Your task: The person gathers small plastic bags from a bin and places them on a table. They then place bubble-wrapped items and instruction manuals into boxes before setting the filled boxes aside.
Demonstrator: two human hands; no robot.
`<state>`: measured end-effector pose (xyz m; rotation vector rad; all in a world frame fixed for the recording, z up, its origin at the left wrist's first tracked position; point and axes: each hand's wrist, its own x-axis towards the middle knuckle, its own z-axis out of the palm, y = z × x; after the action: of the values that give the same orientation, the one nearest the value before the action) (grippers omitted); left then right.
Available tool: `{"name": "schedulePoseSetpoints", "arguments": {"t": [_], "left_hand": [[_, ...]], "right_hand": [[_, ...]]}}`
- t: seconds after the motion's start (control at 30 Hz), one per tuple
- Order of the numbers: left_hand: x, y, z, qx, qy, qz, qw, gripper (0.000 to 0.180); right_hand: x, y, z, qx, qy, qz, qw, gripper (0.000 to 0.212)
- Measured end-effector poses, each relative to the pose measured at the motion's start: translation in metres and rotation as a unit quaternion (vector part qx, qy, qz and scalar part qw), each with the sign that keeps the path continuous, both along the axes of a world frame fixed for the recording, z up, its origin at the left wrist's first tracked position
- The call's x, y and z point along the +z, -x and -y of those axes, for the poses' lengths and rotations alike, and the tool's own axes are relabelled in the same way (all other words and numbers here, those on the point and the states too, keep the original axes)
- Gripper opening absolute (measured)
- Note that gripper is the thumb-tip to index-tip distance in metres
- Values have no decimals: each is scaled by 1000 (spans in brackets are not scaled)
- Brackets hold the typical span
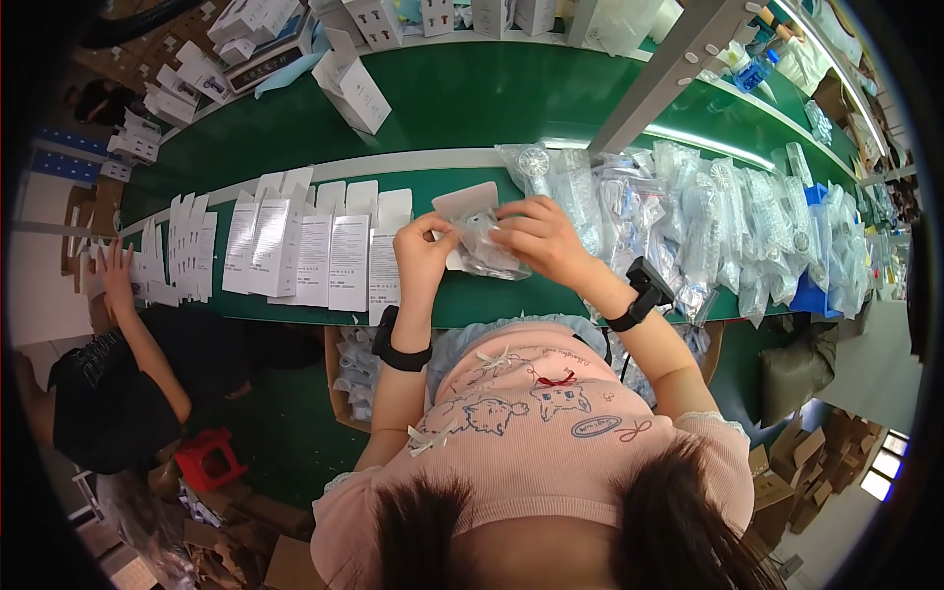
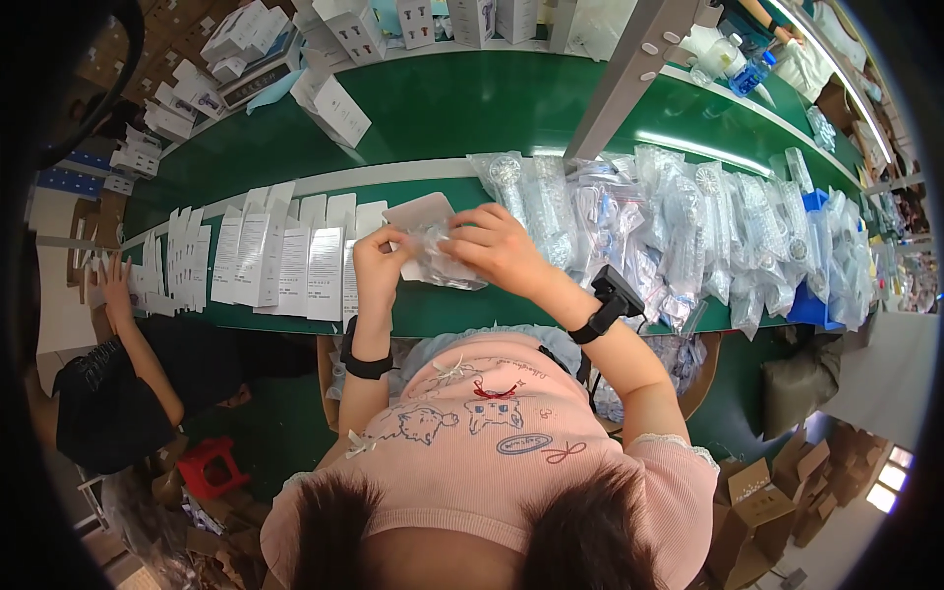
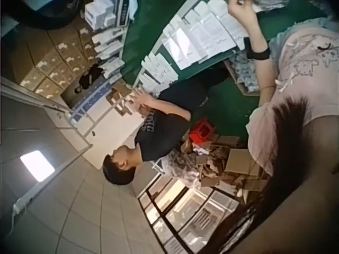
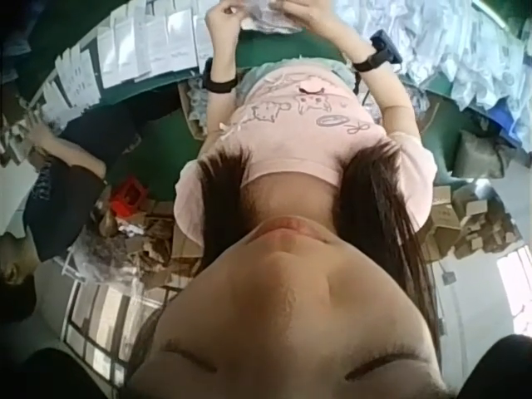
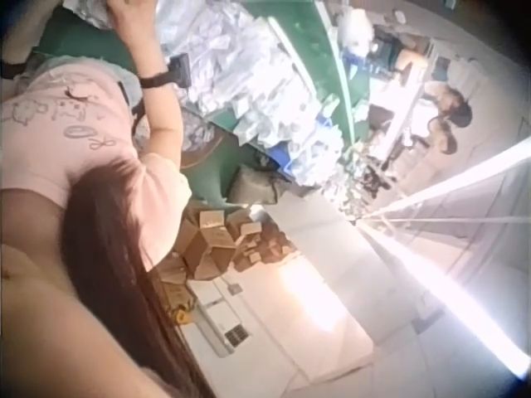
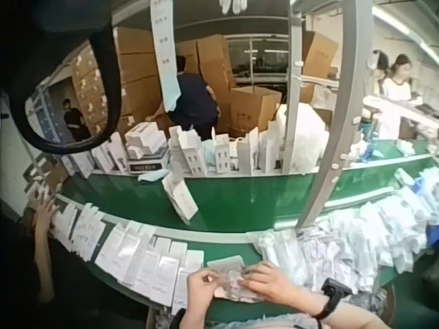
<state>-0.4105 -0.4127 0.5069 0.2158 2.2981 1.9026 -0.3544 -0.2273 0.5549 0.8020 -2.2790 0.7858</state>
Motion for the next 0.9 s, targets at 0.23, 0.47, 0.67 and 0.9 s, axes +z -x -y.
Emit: {"name": "schedulePoseSetpoints", "arguments": {"t": [0.23,0.47,0.67,0.9], "left_hand": [[10,-1,-7,-11,12,17,1000,10],[3,1,-6,-13,-72,38,997,11],[-3,-2,-6,5,-114,40,993,10],[-13,-3,27,66,78,-164,981,42]], "right_hand": [[-14,0,0,29,50,-48,997,25],[-8,-4,7,38,-85,114,989,24],[-1,-9,17,-44,-162,137,976,31],[-57,-12,-10,-20,53,110,992,64]]}}
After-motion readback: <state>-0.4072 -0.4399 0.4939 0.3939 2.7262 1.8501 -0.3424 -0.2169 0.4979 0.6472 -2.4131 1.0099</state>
